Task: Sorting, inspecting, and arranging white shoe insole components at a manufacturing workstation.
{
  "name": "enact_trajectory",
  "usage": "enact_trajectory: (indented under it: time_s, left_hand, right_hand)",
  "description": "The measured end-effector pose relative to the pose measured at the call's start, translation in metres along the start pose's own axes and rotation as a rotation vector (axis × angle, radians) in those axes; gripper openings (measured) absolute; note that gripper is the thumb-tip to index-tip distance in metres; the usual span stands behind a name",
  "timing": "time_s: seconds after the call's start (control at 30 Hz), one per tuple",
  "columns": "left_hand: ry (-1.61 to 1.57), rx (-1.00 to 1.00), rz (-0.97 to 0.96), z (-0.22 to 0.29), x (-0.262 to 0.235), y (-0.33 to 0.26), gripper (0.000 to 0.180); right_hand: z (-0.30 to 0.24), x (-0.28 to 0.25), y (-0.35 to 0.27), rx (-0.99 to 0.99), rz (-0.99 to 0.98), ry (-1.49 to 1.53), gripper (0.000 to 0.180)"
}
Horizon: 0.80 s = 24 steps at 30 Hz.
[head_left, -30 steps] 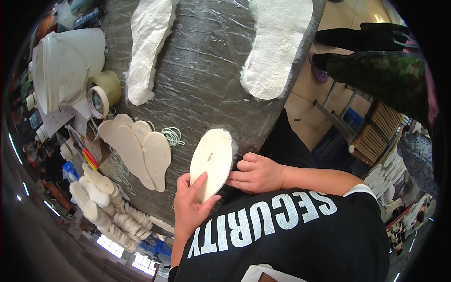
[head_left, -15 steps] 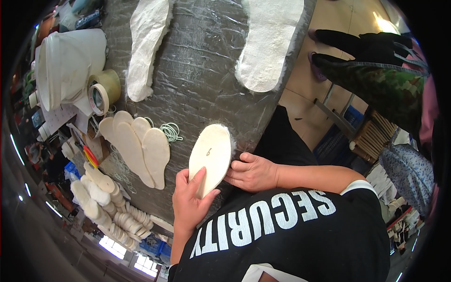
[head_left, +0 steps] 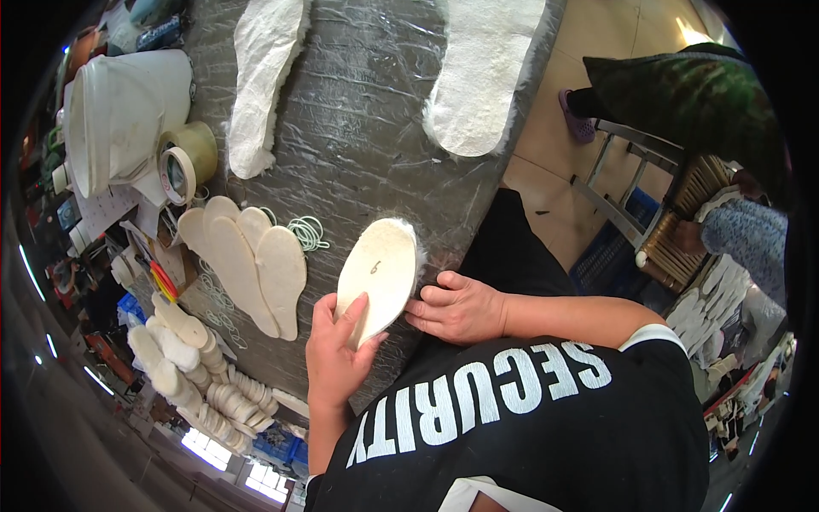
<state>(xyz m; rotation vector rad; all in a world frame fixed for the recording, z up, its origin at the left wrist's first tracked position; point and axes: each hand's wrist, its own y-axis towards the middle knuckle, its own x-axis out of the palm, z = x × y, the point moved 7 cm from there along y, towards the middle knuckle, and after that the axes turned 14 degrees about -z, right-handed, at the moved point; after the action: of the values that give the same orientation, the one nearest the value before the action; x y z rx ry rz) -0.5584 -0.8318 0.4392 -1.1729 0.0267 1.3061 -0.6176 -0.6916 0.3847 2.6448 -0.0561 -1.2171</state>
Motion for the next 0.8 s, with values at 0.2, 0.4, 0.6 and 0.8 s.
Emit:
enact_trajectory:
  time_s: [0.2,0.4,0.6,0.8]
  left_hand:
    - [0.083,-0.008,0.002,0.002,0.001,0.0,0.056]
    - [0.087,0.002,0.03,0.0,0.006,0.003,0.058]
    - [0.111,-0.005,0.036,-0.004,0.012,0.003,0.059]
    - [0.137,-0.035,0.086,-0.006,0.008,-0.004,0.062]
  right_hand:
    - [-0.002,0.001,-0.001,0.006,-0.005,-0.01,0.022]
    - [-0.003,0.003,-0.002,-0.012,0.002,-0.008,0.023]
    - [-0.005,0.001,-0.001,-0.063,-0.012,0.043,0.024]
    - [0.021,-0.046,0.012,0.05,0.146,0.163,0.03]
